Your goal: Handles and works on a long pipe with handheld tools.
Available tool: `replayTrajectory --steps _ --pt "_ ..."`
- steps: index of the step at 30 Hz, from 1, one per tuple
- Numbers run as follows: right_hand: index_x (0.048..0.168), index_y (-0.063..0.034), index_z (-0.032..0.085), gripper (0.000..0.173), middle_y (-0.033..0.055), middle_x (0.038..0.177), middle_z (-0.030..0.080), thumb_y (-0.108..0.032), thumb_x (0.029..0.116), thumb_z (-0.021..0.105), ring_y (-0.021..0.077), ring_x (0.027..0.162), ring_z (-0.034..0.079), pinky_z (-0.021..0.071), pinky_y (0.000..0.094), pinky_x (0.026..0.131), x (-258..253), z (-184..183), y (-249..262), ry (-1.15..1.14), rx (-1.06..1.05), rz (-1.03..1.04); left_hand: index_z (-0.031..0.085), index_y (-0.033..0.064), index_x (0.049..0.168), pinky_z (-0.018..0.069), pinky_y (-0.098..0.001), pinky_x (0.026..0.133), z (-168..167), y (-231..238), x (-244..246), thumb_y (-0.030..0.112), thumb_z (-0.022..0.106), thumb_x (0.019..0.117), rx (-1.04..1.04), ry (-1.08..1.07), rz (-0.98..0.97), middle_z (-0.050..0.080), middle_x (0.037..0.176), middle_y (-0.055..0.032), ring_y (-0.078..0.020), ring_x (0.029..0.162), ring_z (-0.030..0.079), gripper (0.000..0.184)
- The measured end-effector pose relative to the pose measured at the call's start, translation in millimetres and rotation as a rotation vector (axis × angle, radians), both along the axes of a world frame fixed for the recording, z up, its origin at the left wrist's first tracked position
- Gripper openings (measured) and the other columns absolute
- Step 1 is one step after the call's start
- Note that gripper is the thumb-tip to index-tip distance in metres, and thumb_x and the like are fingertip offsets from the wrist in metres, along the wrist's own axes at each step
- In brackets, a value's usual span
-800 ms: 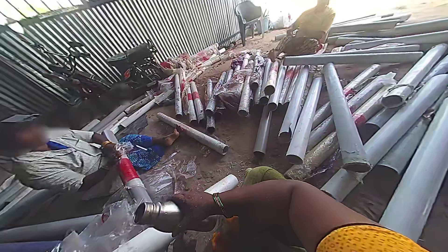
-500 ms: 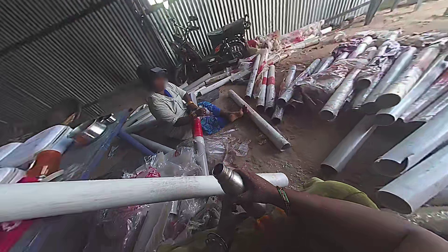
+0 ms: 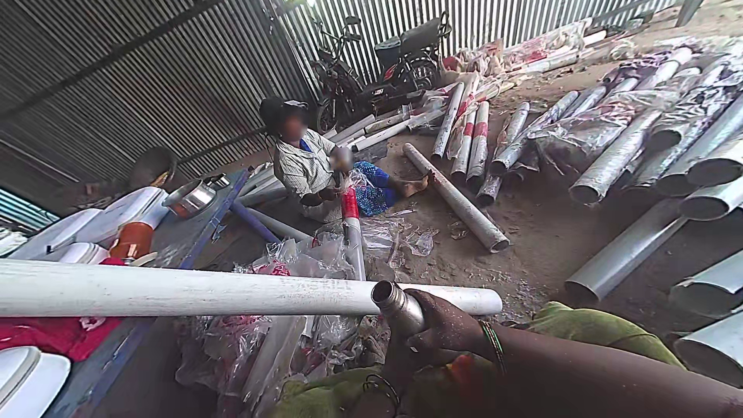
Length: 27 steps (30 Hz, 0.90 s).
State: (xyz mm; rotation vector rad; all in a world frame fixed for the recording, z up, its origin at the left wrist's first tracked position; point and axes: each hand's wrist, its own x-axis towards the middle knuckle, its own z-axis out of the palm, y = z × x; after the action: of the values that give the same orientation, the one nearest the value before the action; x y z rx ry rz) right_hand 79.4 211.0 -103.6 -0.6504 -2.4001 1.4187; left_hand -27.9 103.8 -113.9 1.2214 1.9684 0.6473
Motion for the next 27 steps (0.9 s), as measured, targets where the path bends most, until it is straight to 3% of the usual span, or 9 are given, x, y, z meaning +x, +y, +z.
replayTrajectory --steps 6,11,15,18,20,23,25,27 --pt "0.149 0.0048 0.043 0.09 0.0275 0.138 0.058 -0.023 0.0753 0.088 0.0344 0.126 0.059 0.0457 0.0466 0.109 0 -2 -2 0.037 0.014 0.006 0.059 -0.0182 0.116 0.0427 -0.0235 0.1 -7 -3 1 0.001 0.077 0.0786 0.152 -0.063 0.064 0.065 0.116 -0.026 -0.0156 0.11 0.061 0.045" --pt "0.15 0.0049 0.041 0.091 0.0278 0.14 0.056 -0.022 0.0769 0.088 0.0341 0.127 0.058 0.0447 0.0457 0.11 1 0 -3 0.032 -0.008 0.018 0.057 -0.0188 0.12 0.0415 -0.0243 0.102 -9 1 1 0.0 0.077 0.0791 0.132 -0.082 0.116 0.062 0.121 -0.0276 -0.0179 0.114 0.058 0.05" --pt "0.154 -0.0001 0.039 0.095 0.0264 0.142 0.055 -0.028 0.0774 0.088 0.0355 0.13 0.057 0.0441 0.0498 0.111 0 -3 -1 -0.006 -0.005 0.027 0.05 -0.0185 0.129 0.0422 -0.0278 0.105 -69 0 -25 0.014 0.084 0.0717 0.344 -0.206 0.089 0.057 0.131 -0.0299 -0.0215 0.121 0.056 0.075" --pt "0.156 -0.0009 0.037 0.099 0.027 0.145 0.053 -0.031 0.0777 0.089 0.0376 0.134 0.054 0.042 0.0506 0.114 2 -1 1 -0.015 -0.004 0.044 0.046 -0.0156 0.13 0.0453 -0.0212 0.098 -18 1 1 -0.006 0.082 0.0709 0.21 -0.373 0.291 0.058 0.124 -0.0199 -0.009 0.109 0.057 0.069" --pt "0.156 0.0021 0.036 0.1 0.0298 0.149 0.049 -0.036 0.0792 0.087 0.0397 0.137 0.05 0.0399 0.0501 0.116 5 -4 5 0.058 -0.011 0.077 0.045 -0.0198 0.13 0.043 -0.0222 0.101 -3 -2 7 -0.008 0.076 0.0752 0.182 -0.318 0.274 0.057 0.126 -0.0244 -0.0123 0.112 0.056 0.064" --pt "0.153 0.0081 0.038 0.094 0.0279 0.148 0.052 -0.053 0.0891 0.07 0.035 0.134 0.054 0.0449 0.0437 0.11 4 -12 12 0.249 -0.031 0.071 0.054 -0.0201 0.121 0.0436 -0.0289 0.102 -40 -3 -15 0.004 0.081 0.0755 0.267 -0.201 0.17 0.06 0.122 -0.0293 -0.0204 0.112 0.058 0.058" --pt "0.153 0.007 0.039 0.07 0.0243 0.147 0.054 -0.038 0.1015 0.054 0.0305 0.131 0.057 0.0472 0.042 0.106 4 -10 19 0.255 -0.097 -0.008 0.062 -0.0155 0.116 0.0484 -0.0281 0.099 -94 -1 -40 0.024 0.082 0.0716 0.486 -0.149 0.056 0.066 0.116 -0.0251 -0.0174 0.11 0.063 0.062" --pt "0.151 0.0045 0.042 0.052 0.0223 0.145 0.057 -0.028 0.1101 0.043 0.0272 0.13 0.059 0.0461 0.0399 0.109 7 -3 28 0.147 -0.179 -0.106 0.061 -0.0154 0.112 0.0508 -0.0224 0.094 -103 1 -41 0.021 0.086 0.0667 0.548 -0.26 0.065 0.068 0.109 -0.0185 -0.0079 0.102 0.064 0.064"
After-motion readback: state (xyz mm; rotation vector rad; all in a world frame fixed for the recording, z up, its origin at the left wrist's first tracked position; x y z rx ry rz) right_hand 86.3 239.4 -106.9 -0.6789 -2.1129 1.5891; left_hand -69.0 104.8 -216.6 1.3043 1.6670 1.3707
